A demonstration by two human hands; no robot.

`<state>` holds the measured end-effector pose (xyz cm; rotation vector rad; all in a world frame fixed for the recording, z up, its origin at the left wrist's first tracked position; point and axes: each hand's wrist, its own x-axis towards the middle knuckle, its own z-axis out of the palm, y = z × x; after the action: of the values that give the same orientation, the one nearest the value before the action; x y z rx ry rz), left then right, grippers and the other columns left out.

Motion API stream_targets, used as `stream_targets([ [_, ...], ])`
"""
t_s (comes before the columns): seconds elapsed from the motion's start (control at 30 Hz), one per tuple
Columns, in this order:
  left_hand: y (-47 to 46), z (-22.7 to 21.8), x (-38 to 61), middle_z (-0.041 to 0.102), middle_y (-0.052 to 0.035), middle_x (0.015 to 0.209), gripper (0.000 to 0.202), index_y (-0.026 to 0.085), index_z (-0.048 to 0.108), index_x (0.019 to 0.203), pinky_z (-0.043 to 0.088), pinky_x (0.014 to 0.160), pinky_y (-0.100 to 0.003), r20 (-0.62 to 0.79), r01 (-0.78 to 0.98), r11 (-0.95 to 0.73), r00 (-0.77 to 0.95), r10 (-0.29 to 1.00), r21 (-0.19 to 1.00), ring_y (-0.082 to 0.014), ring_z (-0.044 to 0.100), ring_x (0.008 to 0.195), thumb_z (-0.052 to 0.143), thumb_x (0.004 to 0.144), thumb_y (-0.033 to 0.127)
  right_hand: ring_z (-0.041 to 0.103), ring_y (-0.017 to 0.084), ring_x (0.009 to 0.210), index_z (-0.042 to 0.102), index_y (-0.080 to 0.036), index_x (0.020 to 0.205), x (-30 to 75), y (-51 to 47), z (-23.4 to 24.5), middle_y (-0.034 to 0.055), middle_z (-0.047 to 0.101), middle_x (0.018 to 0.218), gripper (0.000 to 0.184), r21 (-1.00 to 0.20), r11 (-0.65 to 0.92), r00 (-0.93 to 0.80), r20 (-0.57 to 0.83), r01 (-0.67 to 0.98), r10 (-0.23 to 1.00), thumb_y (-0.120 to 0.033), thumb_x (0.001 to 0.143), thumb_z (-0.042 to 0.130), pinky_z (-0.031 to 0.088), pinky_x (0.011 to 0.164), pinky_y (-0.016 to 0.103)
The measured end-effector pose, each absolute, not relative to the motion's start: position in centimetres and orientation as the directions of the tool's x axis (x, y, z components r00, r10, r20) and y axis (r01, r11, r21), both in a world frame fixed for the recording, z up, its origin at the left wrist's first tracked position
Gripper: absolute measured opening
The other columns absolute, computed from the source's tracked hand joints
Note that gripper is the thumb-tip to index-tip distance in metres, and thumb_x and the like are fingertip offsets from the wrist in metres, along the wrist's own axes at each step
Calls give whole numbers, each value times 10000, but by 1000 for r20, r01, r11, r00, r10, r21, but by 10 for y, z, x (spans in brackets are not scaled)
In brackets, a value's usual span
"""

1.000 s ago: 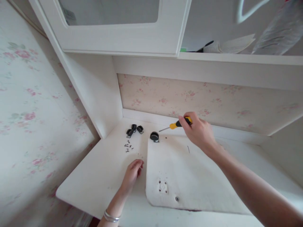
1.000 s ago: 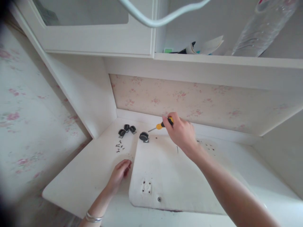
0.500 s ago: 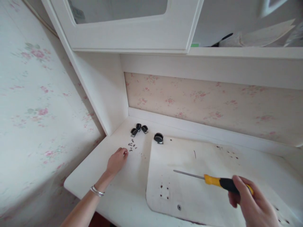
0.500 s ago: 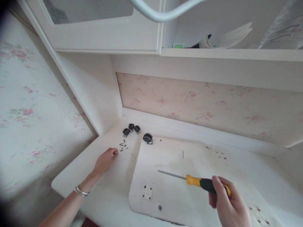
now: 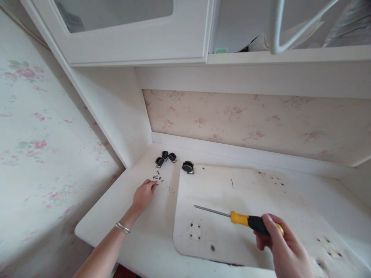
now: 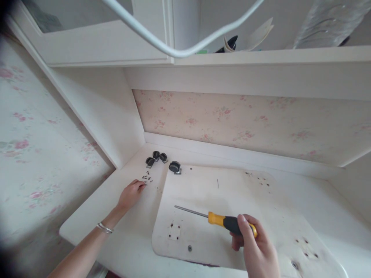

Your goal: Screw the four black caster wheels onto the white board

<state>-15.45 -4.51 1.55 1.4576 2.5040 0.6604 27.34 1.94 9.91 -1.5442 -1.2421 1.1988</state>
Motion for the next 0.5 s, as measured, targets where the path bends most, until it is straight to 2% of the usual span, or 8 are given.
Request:
stream_targets([
  [0.13, -48, 15, -153, 704, -70, 1065, 259, 210, 750, 954, 451, 903, -342, 95, 725, 411, -545, 833, 553, -238, 647, 963, 497, 913, 241, 526, 156, 552, 612, -226, 1004, 268, 14, 100, -24, 609, 597, 476, -959, -197, 58, -189, 201, 980, -669, 834, 570, 400, 608, 287],
  [0.3, -52, 23, -152, 724, -62, 1016, 178, 219, 764, 870, 447, 906, -357, 73, 555, 383, -630, 773, 738, -251, 641, 925, 616, 837, 312, 484, 160, 534, 598, -229, 979, 268, 11, 102, -30, 556, 526, 492, -949, -229, -25, -240, 216, 971, -696, 831, 554, 349, 531, 267],
  [0.4, -54, 35, -147, 744, -56, 912, 229, 199, 767, 882, 474, 765, -326, -2, 365, 346, -685, 728, 864, -225, 641, 790, 713, 774, 394, 518, 154, 569, 579, -239, 969, 271, 10, 103, -26, 582, 541, 474, -950, -266, -101, -284, 167, 953, -689, 820, 579, 399, 582, 253],
  [0.5, -55, 50, -132, 729, -51, 828, 355, 158, 750, 969, 432, 573, -260, -107, 110, 256, -702, 704, 960, -156, 587, 640, 762, 745, 433, 543, 146, 593, 567, -246, 946, 272, 7, 109, -21, 610, 587, 459, -938, -346, -193, -346, 39, 918, -668, 784, 646, 453, 628, 251],
])
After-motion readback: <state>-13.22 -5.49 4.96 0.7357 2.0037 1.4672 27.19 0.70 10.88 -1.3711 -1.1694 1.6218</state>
